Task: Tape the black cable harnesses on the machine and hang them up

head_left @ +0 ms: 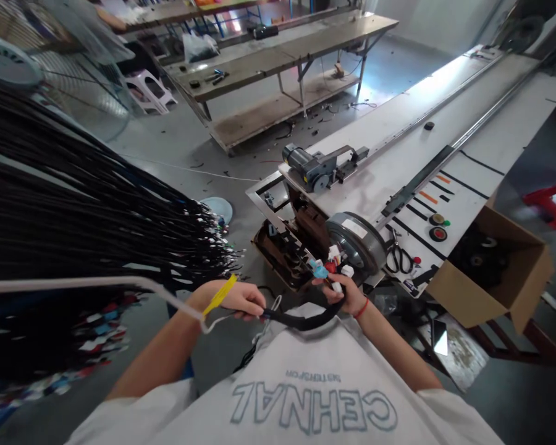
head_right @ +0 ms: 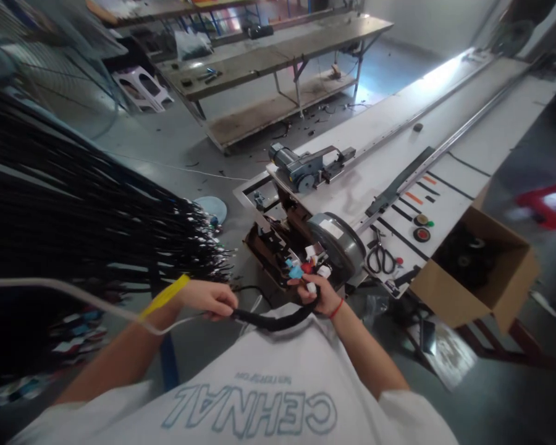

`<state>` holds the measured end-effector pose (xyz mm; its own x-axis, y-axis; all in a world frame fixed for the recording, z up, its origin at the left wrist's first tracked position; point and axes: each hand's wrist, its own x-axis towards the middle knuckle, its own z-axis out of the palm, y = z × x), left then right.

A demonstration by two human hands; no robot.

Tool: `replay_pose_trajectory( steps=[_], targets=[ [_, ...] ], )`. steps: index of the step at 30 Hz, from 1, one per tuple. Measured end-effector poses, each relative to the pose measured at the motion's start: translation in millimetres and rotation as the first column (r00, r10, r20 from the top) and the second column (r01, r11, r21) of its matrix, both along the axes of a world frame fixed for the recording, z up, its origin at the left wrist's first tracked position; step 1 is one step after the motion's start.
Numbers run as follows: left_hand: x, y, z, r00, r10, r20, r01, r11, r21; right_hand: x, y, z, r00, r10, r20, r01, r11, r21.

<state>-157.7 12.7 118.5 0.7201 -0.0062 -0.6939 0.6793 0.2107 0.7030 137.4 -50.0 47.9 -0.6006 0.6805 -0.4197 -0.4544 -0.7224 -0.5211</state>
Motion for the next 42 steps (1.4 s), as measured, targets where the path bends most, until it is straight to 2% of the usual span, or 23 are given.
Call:
replay_pose_trajectory(
  steps=[2, 3, 5, 6, 8, 10, 12, 14, 16, 19, 21, 24, 26, 28, 31, 33, 37, 42],
  targets=[
    [-7, -7, -9.7, 0.994, 0.111, 0.002, -0.11, 0.992, 0.061, 3, 10, -13.3, 0.978, -0.198, -0.063, 0.196, 0.979, -0.048],
    [-7, -9, -14.8, 0.984, 0.176, 0.013, -0.176, 0.979, 0.102, 5, 20, -17.6, 0.938, -0.338, -0.075, 0.334, 0.94, -0.062],
    [-3, -12, -26.0, 0.954, 0.297, 0.047, -0.3, 0.932, 0.205, 3, 45, -22.7, 0.797, -0.601, -0.054, 0.598, 0.799, -0.065],
    [2, -12, -32.1, 0.937, 0.342, 0.064, -0.346, 0.9, 0.266, 1, 57, -24.2, 0.724, -0.69, -0.011, 0.689, 0.723, -0.054],
    [17, -8, -45.2, 0.913, 0.393, 0.114, -0.404, 0.825, 0.394, -8, 76, -26.7, 0.593, -0.793, 0.138, 0.801, 0.599, 0.005],
    [38, 0, -58.0, 0.896, 0.406, 0.179, -0.438, 0.744, 0.505, -14, 78, -30.2, 0.49, -0.819, 0.297, 0.824, 0.547, 0.147],
    [63, 13, -69.1, 0.871, 0.417, 0.261, -0.486, 0.643, 0.593, -15, 59, -35.9, 0.435, -0.818, 0.377, 0.745, 0.562, 0.359],
    [89, 28, -77.2, 0.839, 0.431, 0.332, -0.535, 0.542, 0.649, -8, 28, -42.9, 0.455, -0.781, 0.428, 0.574, 0.625, 0.53],
    [112, 44, -82.5, 0.821, 0.432, 0.373, -0.56, 0.487, 0.67, 4, -2, -48.9, 0.488, -0.703, 0.517, 0.426, 0.709, 0.562],
    [133, 62, -86.7, 0.825, 0.414, 0.385, -0.559, 0.498, 0.663, 18, -18, -52.5, 0.472, -0.569, 0.674, 0.321, 0.822, 0.47],
    [137, 68, -88.0, 0.829, 0.413, 0.378, -0.555, 0.522, 0.648, 21, -9, -51.7, 0.418, -0.515, 0.748, 0.271, 0.857, 0.439],
    [137, 67, -88.4, 0.821, 0.435, 0.37, -0.569, 0.561, 0.602, 18, 14, -51.2, 0.334, -0.474, 0.815, 0.176, 0.881, 0.44],
    [136, 59, -88.5, 0.805, 0.451, 0.385, -0.592, 0.577, 0.563, 15, 26, -53.1, 0.302, -0.479, 0.824, 0.097, 0.875, 0.474],
    [137, 49, -89.7, 0.788, 0.463, 0.406, -0.616, 0.583, 0.53, 14, 31, -56.1, 0.29, -0.526, 0.8, 0.042, 0.842, 0.538],
    [140, 32, -96.5, 0.765, 0.494, 0.414, -0.644, 0.58, 0.499, 14, 28, -58.1, 0.276, -0.614, 0.739, 0.045, 0.777, 0.628],
    [140, 22, -103.5, 0.743, 0.526, 0.413, -0.668, 0.556, 0.495, 14, 25, -55.6, 0.266, -0.651, 0.71, 0.057, 0.747, 0.663],
    [134, 10, -113.7, 0.689, 0.592, 0.417, -0.722, 0.512, 0.465, 11, 24, -40.5, 0.245, -0.698, 0.673, 0.035, 0.7, 0.713],
    [123, 2, -118.2, 0.739, 0.563, 0.37, -0.671, 0.563, 0.483, 8, 36, -18.9, 0.244, -0.733, 0.635, -0.097, 0.633, 0.768]
  ],
)
